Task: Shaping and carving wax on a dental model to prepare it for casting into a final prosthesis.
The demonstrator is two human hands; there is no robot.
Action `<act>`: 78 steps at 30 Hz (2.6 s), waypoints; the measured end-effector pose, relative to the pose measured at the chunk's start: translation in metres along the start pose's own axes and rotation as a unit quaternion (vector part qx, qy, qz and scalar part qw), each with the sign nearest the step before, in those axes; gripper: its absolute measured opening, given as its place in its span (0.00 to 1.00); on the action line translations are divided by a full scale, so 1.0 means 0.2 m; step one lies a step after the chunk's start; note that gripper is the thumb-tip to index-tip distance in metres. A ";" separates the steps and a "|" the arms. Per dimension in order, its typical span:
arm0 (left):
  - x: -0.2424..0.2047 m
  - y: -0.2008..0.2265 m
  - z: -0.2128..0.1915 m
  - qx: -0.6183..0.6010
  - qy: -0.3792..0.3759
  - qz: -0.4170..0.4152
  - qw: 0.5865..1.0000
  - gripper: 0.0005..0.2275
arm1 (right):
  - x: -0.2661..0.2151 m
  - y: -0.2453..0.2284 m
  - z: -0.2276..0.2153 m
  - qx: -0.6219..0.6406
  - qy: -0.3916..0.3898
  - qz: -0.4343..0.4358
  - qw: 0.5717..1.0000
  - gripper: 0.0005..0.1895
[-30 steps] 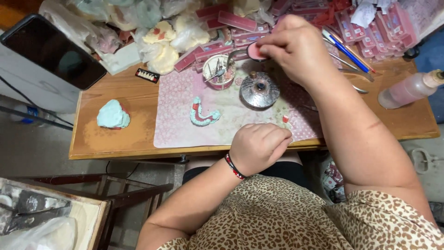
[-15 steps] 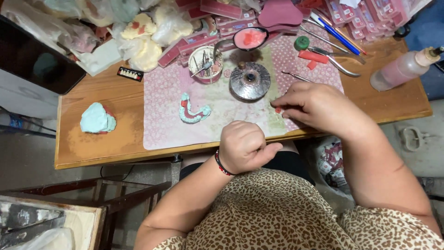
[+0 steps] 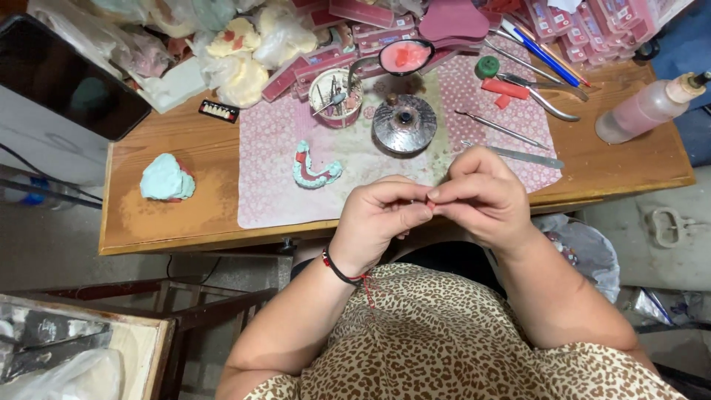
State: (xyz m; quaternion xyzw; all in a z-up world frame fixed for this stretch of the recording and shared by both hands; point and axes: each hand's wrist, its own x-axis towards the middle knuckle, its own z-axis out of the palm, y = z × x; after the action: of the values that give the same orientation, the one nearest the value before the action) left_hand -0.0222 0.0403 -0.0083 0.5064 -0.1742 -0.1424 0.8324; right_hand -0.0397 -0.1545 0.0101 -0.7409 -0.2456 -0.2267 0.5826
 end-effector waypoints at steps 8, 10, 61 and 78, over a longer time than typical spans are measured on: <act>-0.03 0.15 -0.08 0.300 0.032 0.194 0.933 0.10 | -0.05 -0.04 0.10 0.108 0.003 0.217 0.970 0.11; -0.03 0.15 -0.10 0.415 0.033 0.279 0.865 0.09 | -0.08 -0.02 0.14 0.198 0.005 0.303 0.932 0.10; -0.01 0.23 -0.15 0.489 -0.023 0.452 0.746 0.06 | 0.04 -0.18 0.20 0.197 -0.054 0.339 0.919 0.07; -0.05 0.21 -0.18 0.340 0.006 0.240 0.909 0.07 | 0.04 -0.23 0.22 0.046 0.004 0.252 0.967 0.04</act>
State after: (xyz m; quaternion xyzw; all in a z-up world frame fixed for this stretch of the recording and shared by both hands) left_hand -0.0130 0.0909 0.0121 0.7024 -0.3232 0.1325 0.6202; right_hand -0.0601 -0.1013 0.0394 -0.7507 -0.0588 -0.0637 0.6549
